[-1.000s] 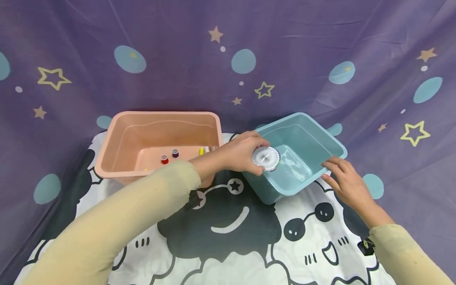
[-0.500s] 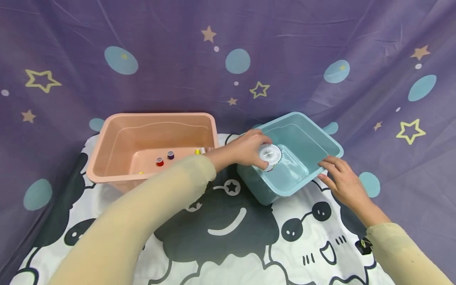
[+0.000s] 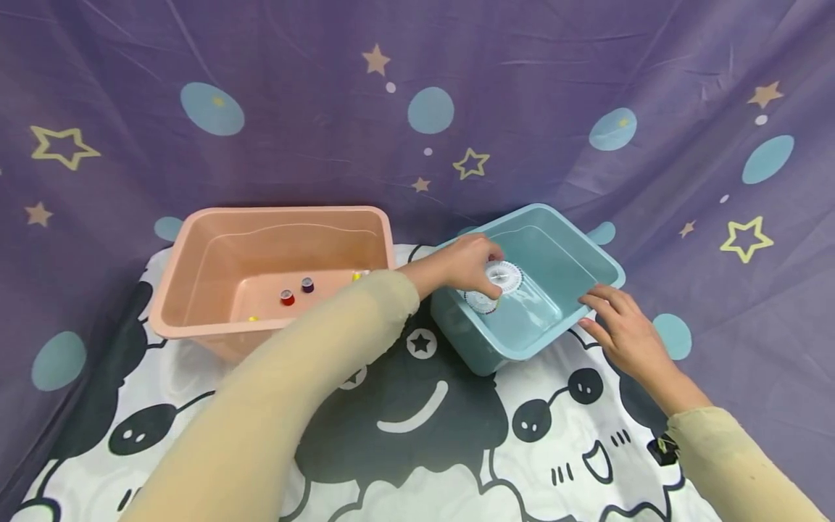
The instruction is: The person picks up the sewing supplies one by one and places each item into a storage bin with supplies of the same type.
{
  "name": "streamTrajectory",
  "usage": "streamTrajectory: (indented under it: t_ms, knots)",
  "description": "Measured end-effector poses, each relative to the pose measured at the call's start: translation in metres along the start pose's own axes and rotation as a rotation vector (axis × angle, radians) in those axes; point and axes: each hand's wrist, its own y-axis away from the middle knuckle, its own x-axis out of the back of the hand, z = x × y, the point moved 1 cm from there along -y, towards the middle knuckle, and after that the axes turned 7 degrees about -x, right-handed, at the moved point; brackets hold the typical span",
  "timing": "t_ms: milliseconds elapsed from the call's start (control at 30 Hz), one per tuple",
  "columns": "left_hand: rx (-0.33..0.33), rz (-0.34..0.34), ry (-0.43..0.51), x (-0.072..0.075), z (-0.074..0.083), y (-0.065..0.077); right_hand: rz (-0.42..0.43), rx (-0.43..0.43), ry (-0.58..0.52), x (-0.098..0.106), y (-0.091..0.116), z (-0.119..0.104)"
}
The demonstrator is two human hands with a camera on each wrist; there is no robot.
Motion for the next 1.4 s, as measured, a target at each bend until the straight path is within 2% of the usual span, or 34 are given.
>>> streamTrajectory:
  t_ms: [200, 600, 733, 867, 1133, 1400]
  knots:
    - [0.008, -0.046, 0.002, -0.003, -0.003, -0.013, -0.009, -0.008, 0.004, -0.001, 0.000, 0.000]
    - [0.033, -0.115, -0.014, -0.009, -0.012, -0.028, -0.005, 0.005, 0.009, -0.001, 0.001, 0.003]
    - [0.045, -0.143, 0.007, -0.012, -0.014, -0.032, -0.004, 0.008, 0.009, -0.001, 0.001, 0.003]
    - [0.061, -0.162, 0.024, -0.014, -0.014, -0.033, -0.004, 0.004, 0.007, -0.001, 0.001, 0.003]
    - [0.070, -0.157, 0.031, -0.011, -0.012, -0.029, -0.004, -0.003, 0.009, 0.000, 0.000, 0.002]
    - [0.055, -0.154, 0.026, -0.007, -0.011, -0.027, -0.018, -0.014, 0.010, 0.000, 0.001, 0.001]
